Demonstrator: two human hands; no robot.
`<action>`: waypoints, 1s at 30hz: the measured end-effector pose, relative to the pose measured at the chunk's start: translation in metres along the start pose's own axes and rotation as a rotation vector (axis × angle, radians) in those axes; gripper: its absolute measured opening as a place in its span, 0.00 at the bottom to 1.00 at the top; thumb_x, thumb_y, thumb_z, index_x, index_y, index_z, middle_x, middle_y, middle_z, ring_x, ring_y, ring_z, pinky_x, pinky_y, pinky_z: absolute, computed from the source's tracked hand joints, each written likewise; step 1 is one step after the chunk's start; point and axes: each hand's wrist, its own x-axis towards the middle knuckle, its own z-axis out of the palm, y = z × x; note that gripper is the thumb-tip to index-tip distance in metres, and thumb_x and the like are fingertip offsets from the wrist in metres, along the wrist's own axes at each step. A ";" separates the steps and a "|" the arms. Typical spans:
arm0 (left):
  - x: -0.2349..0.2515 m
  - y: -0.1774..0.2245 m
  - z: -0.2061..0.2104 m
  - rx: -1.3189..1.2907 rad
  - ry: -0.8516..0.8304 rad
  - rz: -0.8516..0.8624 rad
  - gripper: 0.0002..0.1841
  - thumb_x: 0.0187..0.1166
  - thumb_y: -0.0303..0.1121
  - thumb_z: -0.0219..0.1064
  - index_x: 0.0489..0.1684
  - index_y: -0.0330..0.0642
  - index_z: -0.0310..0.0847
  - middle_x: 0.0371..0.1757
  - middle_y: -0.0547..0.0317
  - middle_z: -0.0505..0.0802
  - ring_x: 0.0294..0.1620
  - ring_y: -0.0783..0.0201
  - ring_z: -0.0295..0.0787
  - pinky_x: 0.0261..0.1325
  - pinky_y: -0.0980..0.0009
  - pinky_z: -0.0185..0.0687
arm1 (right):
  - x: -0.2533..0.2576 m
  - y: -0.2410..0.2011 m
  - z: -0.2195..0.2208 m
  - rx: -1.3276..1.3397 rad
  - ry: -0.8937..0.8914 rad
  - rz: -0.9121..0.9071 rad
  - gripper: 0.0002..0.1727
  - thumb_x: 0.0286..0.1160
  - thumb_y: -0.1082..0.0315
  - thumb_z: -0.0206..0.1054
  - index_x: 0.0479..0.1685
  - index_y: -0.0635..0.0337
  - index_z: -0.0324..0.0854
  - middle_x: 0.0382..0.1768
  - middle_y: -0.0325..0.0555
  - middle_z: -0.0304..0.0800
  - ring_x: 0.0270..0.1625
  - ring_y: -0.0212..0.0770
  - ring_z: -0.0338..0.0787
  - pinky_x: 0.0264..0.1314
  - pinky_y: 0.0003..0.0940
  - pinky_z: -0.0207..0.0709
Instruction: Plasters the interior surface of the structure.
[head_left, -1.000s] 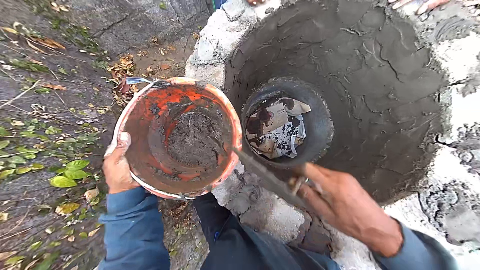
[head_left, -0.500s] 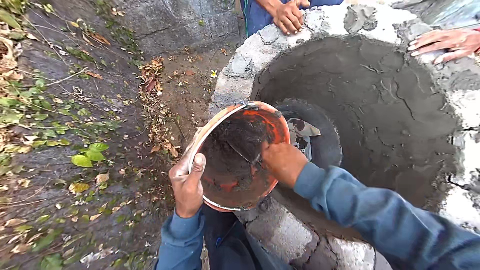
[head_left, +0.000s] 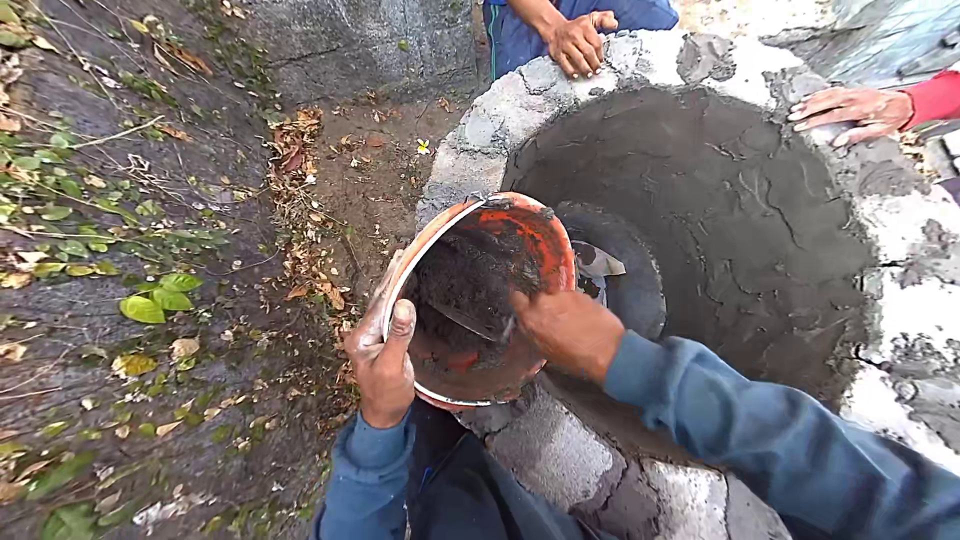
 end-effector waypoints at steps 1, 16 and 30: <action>0.000 -0.001 -0.001 -0.002 0.002 -0.002 0.15 0.86 0.34 0.59 0.53 0.34 0.89 0.64 0.56 0.93 0.72 0.65 0.85 0.77 0.67 0.78 | -0.006 0.006 0.001 0.010 0.013 0.015 0.17 0.91 0.61 0.54 0.63 0.64 0.78 0.40 0.63 0.90 0.47 0.66 0.93 0.47 0.64 0.84; -0.024 0.002 0.025 -0.061 0.013 0.015 0.19 0.87 0.44 0.60 0.58 0.38 0.90 0.69 0.56 0.90 0.78 0.62 0.80 0.83 0.64 0.72 | -0.007 0.008 0.055 0.510 -0.233 -0.082 0.19 0.91 0.57 0.54 0.43 0.65 0.80 0.31 0.54 0.82 0.37 0.54 0.86 0.43 0.54 0.78; 0.018 0.005 0.002 -0.131 -0.032 -0.197 0.21 0.92 0.42 0.46 0.64 0.37 0.78 0.60 0.61 0.93 0.67 0.65 0.88 0.74 0.62 0.81 | 0.005 0.014 0.057 1.374 -0.132 -0.431 0.11 0.87 0.63 0.59 0.37 0.59 0.78 0.13 0.34 0.71 0.10 0.28 0.70 0.13 0.25 0.67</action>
